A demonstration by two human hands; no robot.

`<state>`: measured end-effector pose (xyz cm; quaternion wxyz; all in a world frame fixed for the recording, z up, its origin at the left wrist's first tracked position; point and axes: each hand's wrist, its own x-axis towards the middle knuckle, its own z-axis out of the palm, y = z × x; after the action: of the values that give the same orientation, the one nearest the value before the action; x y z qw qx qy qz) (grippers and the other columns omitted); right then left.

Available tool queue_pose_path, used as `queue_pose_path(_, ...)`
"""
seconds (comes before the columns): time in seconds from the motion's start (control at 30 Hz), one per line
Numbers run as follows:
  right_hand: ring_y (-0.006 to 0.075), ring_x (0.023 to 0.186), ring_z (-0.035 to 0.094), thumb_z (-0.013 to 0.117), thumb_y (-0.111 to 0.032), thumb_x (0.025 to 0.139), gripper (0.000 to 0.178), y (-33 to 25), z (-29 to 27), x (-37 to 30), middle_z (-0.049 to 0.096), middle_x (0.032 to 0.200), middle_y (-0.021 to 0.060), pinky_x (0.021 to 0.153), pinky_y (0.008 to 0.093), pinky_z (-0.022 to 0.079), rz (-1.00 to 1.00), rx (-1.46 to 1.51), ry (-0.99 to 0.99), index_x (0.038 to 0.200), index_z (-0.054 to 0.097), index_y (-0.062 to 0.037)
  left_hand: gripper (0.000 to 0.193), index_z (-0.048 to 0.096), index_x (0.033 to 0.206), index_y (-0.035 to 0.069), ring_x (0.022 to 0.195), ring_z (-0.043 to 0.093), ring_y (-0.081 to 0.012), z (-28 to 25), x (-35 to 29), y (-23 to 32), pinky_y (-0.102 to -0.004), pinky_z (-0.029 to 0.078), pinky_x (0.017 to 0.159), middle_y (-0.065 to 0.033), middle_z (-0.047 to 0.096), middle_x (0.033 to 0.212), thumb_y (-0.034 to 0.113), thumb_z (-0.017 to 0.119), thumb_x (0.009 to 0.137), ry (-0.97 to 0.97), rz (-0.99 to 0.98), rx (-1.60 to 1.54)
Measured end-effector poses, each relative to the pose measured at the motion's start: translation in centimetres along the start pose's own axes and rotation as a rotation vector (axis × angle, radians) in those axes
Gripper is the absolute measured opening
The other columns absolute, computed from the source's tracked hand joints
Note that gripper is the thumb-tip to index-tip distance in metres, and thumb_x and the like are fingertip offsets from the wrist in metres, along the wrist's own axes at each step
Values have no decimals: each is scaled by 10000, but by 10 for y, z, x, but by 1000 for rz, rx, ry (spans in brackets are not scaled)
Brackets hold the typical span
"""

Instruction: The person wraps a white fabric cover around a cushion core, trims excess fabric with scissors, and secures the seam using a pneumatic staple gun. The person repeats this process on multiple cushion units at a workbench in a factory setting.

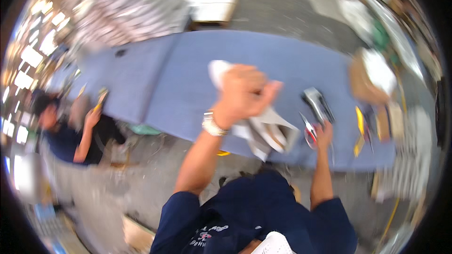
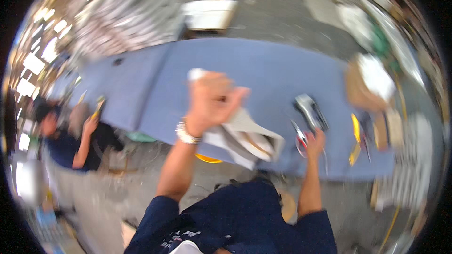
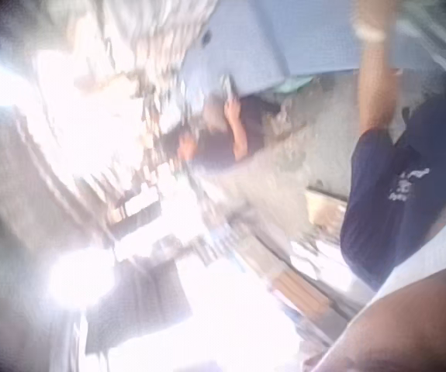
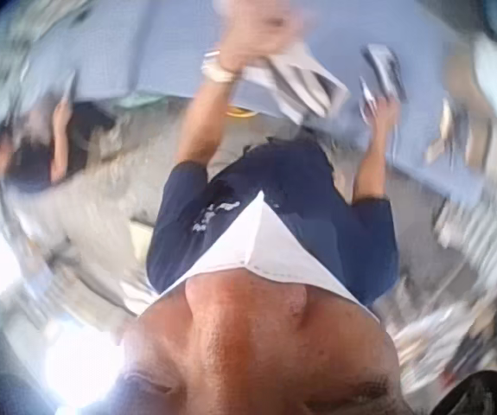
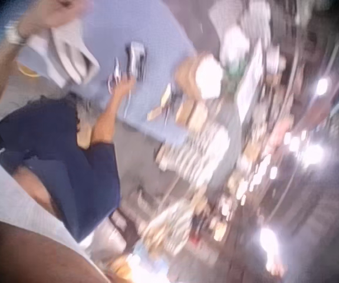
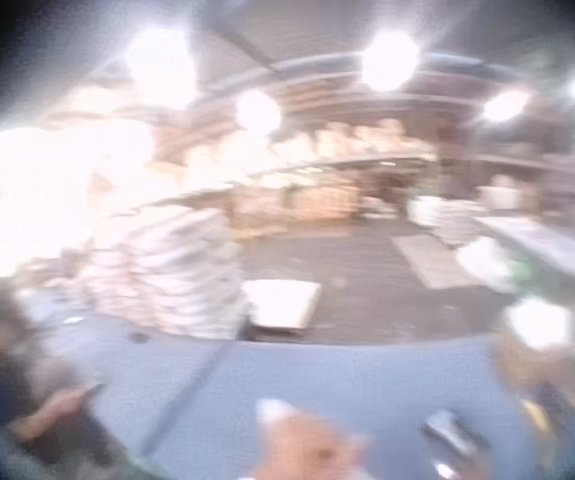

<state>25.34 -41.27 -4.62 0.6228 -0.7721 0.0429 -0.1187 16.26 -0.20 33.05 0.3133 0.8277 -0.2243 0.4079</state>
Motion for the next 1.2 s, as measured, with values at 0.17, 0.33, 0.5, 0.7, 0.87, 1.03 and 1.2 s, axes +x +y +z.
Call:
queue_pose_path(0.17,411,1259,559,710,-107,887,484,-15,66,50,598,1371,199,1069,483,446,-390,-904,-242,1354,593,-50,462,430,520,94,494,400,-258,39,32,-25,-395,312,534,-61,408,502,174,746,848,47,-86,39)
queue_pose_path(0.33,422,1274,534,680,-49,887,458,-8,72,92,578,1366,209,1041,512,452,-254,-757,-269,1336,593,-67,464,429,519,94,515,383,-257,43,43,-56,-383,314,551,-59,404,511,160,725,871,63,-142,101)
queue_pose_path(0.5,421,1217,561,658,-52,910,423,-15,49,118,613,1281,222,1034,511,452,-359,-736,-269,1328,595,-42,462,530,519,106,526,411,-160,26,33,-94,-355,359,600,13,535,515,175,626,965,34,-336,11)
queue_pose_path(0.7,437,1223,550,675,-120,919,475,26,8,204,609,1295,234,1044,502,428,-280,-788,-128,1373,559,-46,492,606,516,103,546,457,-125,16,30,-130,-323,419,649,29,593,513,213,604,996,86,-578,-63)
queue_pose_path(0.87,431,1191,573,641,-142,971,386,28,-11,228,628,1289,237,1033,478,446,-4,-867,36,1331,587,-11,491,593,515,93,541,443,-138,16,35,-128,-339,404,641,10,594,522,210,625,990,25,-529,-154)
queue_pose_path(1.03,274,1285,572,622,-214,1043,370,-23,49,194,619,1368,173,1111,396,427,-84,-149,-259,1322,609,29,517,453,501,84,521,427,-232,67,62,-93,-375,360,608,-37,459,487,205,680,948,-125,-102,-239)
queue_pose_path(1.2,320,1325,539,433,-386,1114,487,-269,111,139,600,1385,211,1149,442,387,-495,290,-416,1286,625,27,419,569,587,61,623,542,-227,133,76,-14,-367,429,662,-57,564,595,211,689,959,-312,-19,-731)
